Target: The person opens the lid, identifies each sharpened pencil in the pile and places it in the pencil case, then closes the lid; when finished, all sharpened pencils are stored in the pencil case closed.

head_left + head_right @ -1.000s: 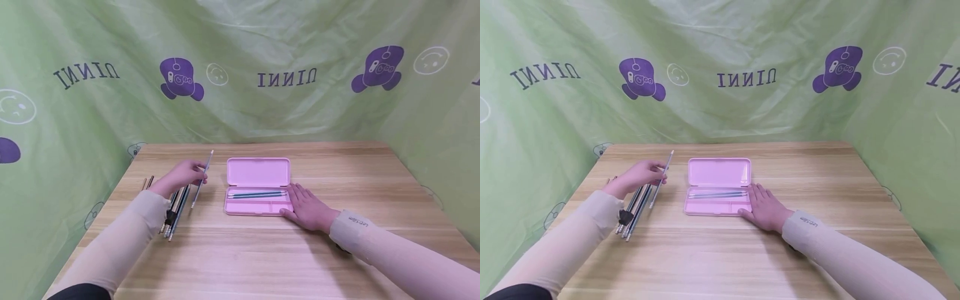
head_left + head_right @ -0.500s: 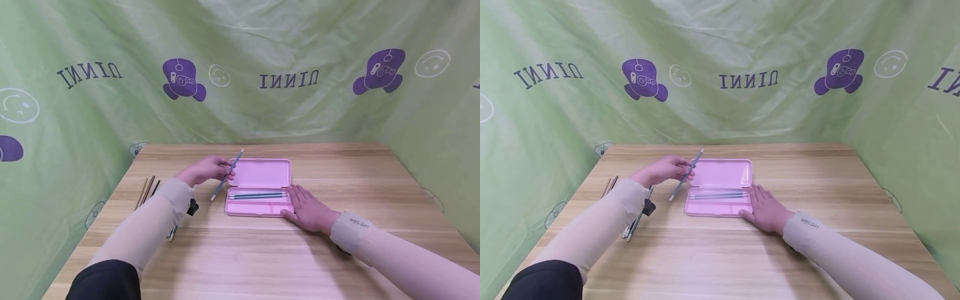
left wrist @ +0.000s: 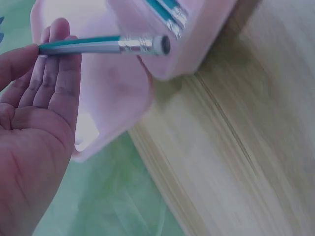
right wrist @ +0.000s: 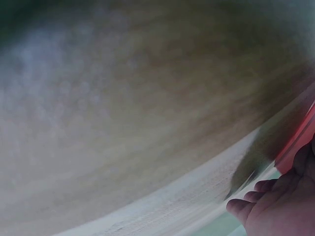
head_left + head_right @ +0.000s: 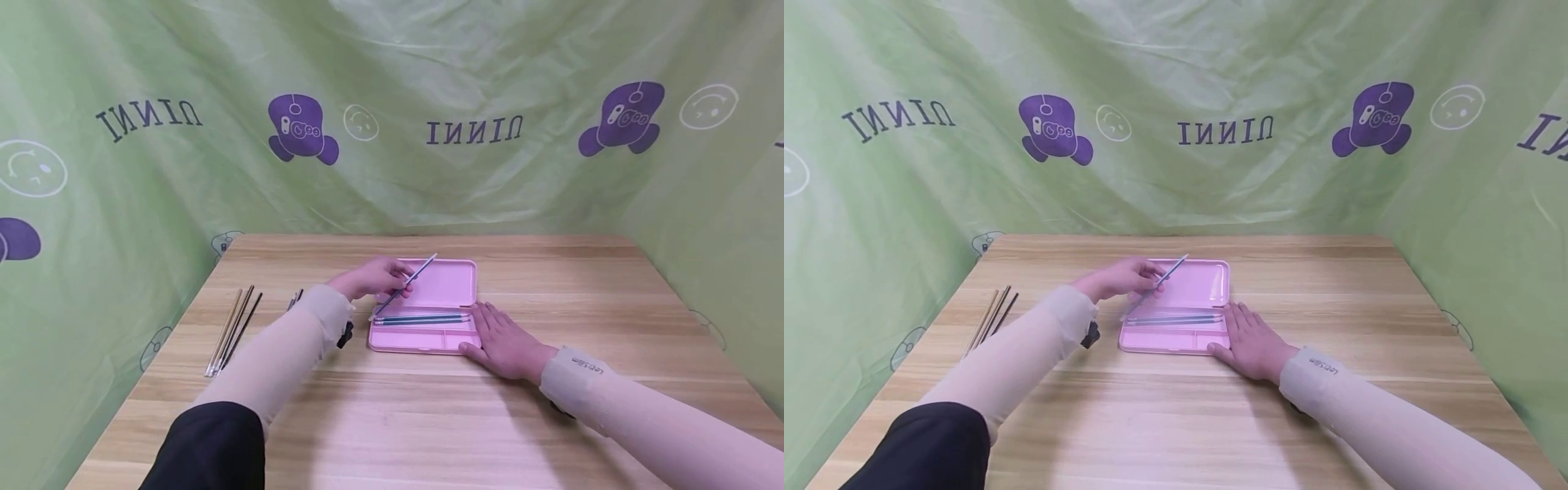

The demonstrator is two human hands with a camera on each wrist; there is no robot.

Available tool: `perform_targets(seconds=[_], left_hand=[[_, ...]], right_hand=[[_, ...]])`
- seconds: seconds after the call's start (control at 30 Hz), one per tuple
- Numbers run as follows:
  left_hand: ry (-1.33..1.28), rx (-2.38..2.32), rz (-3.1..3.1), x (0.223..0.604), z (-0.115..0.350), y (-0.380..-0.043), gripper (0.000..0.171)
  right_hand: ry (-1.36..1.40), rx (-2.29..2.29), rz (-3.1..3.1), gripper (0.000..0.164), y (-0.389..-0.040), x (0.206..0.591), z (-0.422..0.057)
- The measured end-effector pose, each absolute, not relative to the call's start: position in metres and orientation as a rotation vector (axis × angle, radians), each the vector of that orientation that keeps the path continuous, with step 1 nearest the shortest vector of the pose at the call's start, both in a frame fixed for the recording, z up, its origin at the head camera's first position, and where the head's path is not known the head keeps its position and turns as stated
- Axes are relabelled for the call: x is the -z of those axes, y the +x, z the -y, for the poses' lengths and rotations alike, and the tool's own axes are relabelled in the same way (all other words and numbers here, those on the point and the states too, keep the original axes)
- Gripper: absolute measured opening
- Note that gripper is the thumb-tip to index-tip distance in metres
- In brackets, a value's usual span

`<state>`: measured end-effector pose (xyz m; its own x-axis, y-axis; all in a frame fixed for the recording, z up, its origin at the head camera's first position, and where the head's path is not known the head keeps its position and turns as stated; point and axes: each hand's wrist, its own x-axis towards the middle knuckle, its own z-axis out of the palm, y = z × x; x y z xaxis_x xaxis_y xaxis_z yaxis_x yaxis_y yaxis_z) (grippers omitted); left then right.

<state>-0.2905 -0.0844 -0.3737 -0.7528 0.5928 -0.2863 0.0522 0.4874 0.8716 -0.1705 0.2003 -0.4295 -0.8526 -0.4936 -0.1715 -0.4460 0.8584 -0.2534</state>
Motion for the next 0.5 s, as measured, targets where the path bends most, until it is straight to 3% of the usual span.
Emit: perform_targets(seconds=[0.3, 0.5], left_hand=[[0.809, -0.988, -2.361, 0.379, 0.059, -0.282, 0.030], [0.835, -0.919, -2.364, 0.386, 0.053, -0.276, 0.028]], right_hand=[[-0.748, 0.296, -2.819, 0.090, -0.171, 0.431, -0.202], [-0.742, 0.297, -2.815, 0.090, -0.170, 0.429, -0.200]])
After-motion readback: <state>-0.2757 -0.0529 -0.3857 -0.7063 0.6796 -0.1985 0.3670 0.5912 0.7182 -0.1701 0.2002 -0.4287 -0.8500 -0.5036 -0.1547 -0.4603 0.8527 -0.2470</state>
